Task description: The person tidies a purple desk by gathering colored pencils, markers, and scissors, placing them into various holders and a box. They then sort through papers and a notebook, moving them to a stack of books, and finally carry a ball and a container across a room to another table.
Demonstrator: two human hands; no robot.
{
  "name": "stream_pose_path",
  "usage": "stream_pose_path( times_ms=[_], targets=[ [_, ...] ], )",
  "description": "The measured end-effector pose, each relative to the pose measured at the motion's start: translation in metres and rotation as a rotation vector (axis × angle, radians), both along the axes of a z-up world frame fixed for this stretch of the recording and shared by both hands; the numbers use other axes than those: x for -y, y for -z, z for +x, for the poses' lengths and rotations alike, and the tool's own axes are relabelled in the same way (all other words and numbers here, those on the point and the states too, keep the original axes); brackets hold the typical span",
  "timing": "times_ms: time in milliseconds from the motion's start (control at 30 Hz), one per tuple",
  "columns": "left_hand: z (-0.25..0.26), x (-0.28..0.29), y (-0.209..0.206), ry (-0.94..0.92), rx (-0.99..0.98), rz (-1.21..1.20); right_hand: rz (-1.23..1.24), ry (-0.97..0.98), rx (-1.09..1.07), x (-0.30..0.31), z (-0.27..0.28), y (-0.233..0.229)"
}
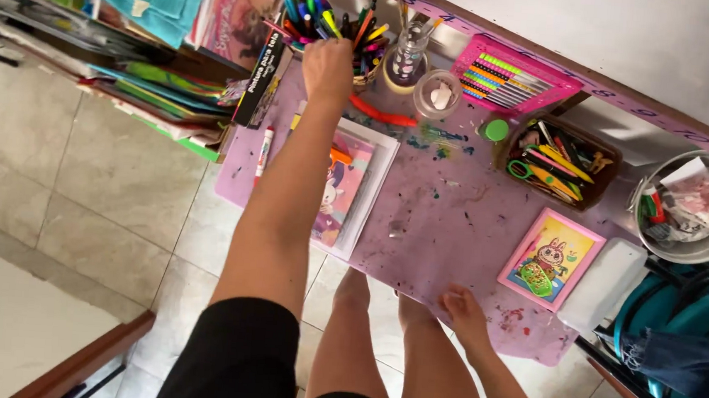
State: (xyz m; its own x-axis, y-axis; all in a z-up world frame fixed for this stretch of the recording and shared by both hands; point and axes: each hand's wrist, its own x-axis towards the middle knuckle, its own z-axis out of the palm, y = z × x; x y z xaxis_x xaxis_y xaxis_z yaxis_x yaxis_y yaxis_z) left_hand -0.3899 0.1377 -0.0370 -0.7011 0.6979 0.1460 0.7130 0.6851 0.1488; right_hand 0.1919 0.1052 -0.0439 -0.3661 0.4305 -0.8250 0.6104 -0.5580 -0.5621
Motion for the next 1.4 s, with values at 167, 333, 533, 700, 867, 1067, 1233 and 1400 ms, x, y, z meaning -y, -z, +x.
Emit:
stream_pose_path(
  times_ms=[167, 333, 533, 700, 867, 1067, 1233, 1400],
  targets=[
    [0.039, 0.034, -0.09, -0.091, 0.031, 0.251, 0.445, -0.67, 0.256, -0.006, -0.06, -0.024],
    [0.142, 0.17, -0.058, -0.147, 0.135, 0.274, 0.825, -0.878, 0.064, -0.004, -0.152, -0.029],
    [0.294, 0.285, -0.04, -0.366, 0.446, 0.23, 0.911, -0.935, 0.029, -0.001, -0.193, 0.028],
    [0.334, 0.275, -0.023, -0.377, 0.543, 0.287, 0.748, -0.714, -0.088, -0.018, -0.209, -0.018],
    [0.314, 0.187, -0.046, -0.318, 1.415, 0.66, 0.729, -0.795, -0.258, -0.015, -0.206, -0.084],
    [0.305, 0.148, -0.057, -0.31, 1.506, 0.721, 0.673, -0.635, -0.275, -0.032, -0.195, -0.099],
    [0.306, 0.149, -0.061, -0.205, 1.55, 0.699, 0.641, -0.558, -0.318, -0.033, -0.178, -0.127],
    [0.321, 0.137, -0.062, -0.152, 1.562, 0.592, 0.586, -0.411, -0.371, -0.046, -0.145, -0.114]
  ],
)
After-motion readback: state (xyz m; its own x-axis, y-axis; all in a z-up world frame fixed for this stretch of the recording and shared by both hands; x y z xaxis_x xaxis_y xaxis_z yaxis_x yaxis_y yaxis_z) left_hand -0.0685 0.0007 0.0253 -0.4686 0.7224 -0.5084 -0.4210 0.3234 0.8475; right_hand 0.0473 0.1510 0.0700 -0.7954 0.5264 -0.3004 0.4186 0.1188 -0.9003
